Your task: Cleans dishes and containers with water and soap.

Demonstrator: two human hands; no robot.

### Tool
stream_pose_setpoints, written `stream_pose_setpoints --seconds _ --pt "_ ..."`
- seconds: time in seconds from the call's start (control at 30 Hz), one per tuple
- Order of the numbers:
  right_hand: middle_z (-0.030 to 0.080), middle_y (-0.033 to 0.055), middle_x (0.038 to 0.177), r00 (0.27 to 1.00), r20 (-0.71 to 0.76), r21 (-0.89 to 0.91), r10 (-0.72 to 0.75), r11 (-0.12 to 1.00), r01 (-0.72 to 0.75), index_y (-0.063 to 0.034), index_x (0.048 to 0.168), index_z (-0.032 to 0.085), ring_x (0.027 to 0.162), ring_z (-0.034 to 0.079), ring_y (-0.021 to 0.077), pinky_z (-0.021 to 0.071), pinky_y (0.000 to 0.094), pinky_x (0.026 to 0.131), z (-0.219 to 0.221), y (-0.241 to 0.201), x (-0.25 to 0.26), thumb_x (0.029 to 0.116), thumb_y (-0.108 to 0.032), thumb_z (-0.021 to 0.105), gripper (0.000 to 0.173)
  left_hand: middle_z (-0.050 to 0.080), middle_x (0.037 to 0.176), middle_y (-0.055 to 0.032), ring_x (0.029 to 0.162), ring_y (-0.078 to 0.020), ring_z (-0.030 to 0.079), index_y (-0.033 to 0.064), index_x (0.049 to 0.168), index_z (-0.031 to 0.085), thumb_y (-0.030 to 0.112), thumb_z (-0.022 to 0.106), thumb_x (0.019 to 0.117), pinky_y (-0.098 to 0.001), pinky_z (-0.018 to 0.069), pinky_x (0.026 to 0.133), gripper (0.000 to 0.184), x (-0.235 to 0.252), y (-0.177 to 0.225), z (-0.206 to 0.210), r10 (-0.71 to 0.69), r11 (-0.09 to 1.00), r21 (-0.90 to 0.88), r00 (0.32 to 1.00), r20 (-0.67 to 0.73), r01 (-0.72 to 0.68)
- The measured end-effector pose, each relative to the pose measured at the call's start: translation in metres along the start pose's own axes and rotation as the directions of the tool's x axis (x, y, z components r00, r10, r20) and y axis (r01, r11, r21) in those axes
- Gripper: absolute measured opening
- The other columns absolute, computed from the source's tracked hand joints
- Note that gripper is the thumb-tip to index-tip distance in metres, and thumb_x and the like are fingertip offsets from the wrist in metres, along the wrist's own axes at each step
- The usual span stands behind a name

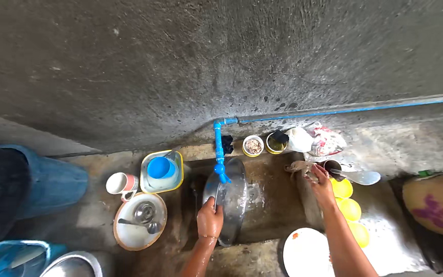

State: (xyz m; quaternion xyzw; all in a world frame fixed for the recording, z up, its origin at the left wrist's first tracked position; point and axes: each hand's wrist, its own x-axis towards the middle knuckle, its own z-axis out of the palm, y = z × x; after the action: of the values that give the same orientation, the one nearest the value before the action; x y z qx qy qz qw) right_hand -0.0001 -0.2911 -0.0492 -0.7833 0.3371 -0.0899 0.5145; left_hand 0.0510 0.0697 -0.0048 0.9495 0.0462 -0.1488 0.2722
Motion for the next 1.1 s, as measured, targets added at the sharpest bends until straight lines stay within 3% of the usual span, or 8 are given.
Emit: stream_pose_setpoints --seconds 0.23,0.37,0.63,0.73,0.8,0.93,1.03,1.1 --pt "0.032 0.0272 0.161 0.999 -0.006 -0.006 -0.041 0.999 0.041 0.0052 0.147 0.049 0.145 0.041 0.0295 0.0451 0.0340 0.110 -0.007 -0.010 -0.001 0.0942 -0.010 0.071 0.060 0.069 0.090 -0.0240 0.087 -0.0399 0.070 -0.0057 0.100 0.065 0.005 0.059 0.0943 -0.0585 0.0535 0.077 0.013 -0.009 0.004 0.010 -0.023 1.000 0.011 1.000 -0.020 0.023" --pt "0.031 0.0263 0.161 0.999 -0.003 0.006 -0.040 0.999 0.040 0.0037 0.147 0.049 0.144 0.043 0.0278 0.0494 0.0330 0.105 -0.009 -0.015 -0.003 0.0937 -0.011 0.072 0.060 0.068 0.086 -0.0263 0.081 -0.0428 0.069 -0.0091 0.095 0.065 0.000 0.060 0.0909 -0.0600 0.0535 0.073 0.011 -0.019 0.003 0.015 0.035 0.999 -0.005 0.989 -0.143 -0.036" --pt "0.032 0.0282 0.160 0.987 -0.074 0.047 -0.145 0.988 0.149 0.0064 0.147 0.049 0.140 0.047 0.0309 0.0498 0.0347 0.107 -0.007 -0.031 -0.008 0.0923 -0.006 0.068 0.059 0.066 0.078 -0.0245 0.068 -0.0416 0.068 -0.0079 0.085 0.064 -0.002 0.062 0.0857 -0.0576 0.0523 0.059 0.006 -0.027 -0.003 0.011 0.155 0.988 0.063 0.941 -0.300 -0.142" --pt "0.033 0.0293 0.158 0.965 -0.144 0.064 -0.217 0.972 0.228 0.0081 0.146 0.048 0.138 0.049 0.0296 0.0507 0.0320 0.106 -0.006 -0.036 -0.010 0.0925 -0.008 0.066 0.059 0.063 0.073 -0.0224 0.067 -0.0389 0.065 -0.0075 0.083 0.062 0.000 0.062 0.0854 -0.0568 0.0499 0.061 0.007 -0.026 -0.005 0.008 0.117 0.992 0.000 0.949 -0.293 -0.122" --pt "0.036 0.0313 0.155 0.961 -0.155 -0.027 -0.231 0.973 0.229 0.0092 0.144 0.050 0.136 0.051 0.0315 0.0516 0.0330 0.105 -0.004 -0.036 -0.007 0.0926 -0.007 0.066 0.056 0.066 0.078 -0.0247 0.072 -0.0412 0.067 -0.0093 0.087 0.064 -0.003 0.062 0.0857 -0.0587 0.0518 0.065 0.007 -0.026 -0.007 0.006 0.111 0.993 -0.011 0.950 -0.291 -0.119" --pt "0.037 0.0365 0.153 0.993 0.027 -0.336 -0.117 0.934 0.119 0.0037 0.136 0.060 0.142 0.041 0.0481 0.0433 0.0521 0.112 0.012 -0.052 -0.012 0.0903 -0.011 0.073 0.050 0.069 0.084 -0.0265 0.073 -0.0432 0.071 -0.0096 0.090 0.066 -0.004 0.061 0.0844 -0.0583 0.0549 0.061 0.010 -0.030 -0.009 0.007 0.196 0.981 0.078 0.920 -0.339 -0.180" --pt "0.045 0.0277 0.151 0.960 0.264 -0.257 -0.093 0.952 0.163 -0.0040 0.139 0.059 0.133 0.054 0.0368 0.0536 0.0422 0.103 0.052 -0.092 -0.034 0.0952 -0.018 0.070 0.047 0.067 0.079 -0.0246 0.069 -0.0412 0.069 -0.0083 0.086 0.065 -0.003 0.061 0.0835 -0.0565 0.0535 0.058 0.007 -0.030 -0.009 0.002 0.202 0.979 0.093 0.904 -0.376 -0.181" --pt "0.054 0.0237 0.145 0.904 0.402 -0.149 -0.146 0.964 0.222 -0.0037 0.144 0.055 0.126 0.061 0.0306 0.0541 0.0379 0.103 0.085 -0.121 -0.043 0.0978 -0.017 0.067 0.050 0.067 0.079 -0.0247 0.068 -0.0412 0.069 -0.0085 0.086 0.065 -0.002 0.060 0.0834 -0.0566 0.0532 0.057 0.008 -0.031 -0.010 -0.005 0.218 0.976 0.101 0.892 -0.396 -0.193"
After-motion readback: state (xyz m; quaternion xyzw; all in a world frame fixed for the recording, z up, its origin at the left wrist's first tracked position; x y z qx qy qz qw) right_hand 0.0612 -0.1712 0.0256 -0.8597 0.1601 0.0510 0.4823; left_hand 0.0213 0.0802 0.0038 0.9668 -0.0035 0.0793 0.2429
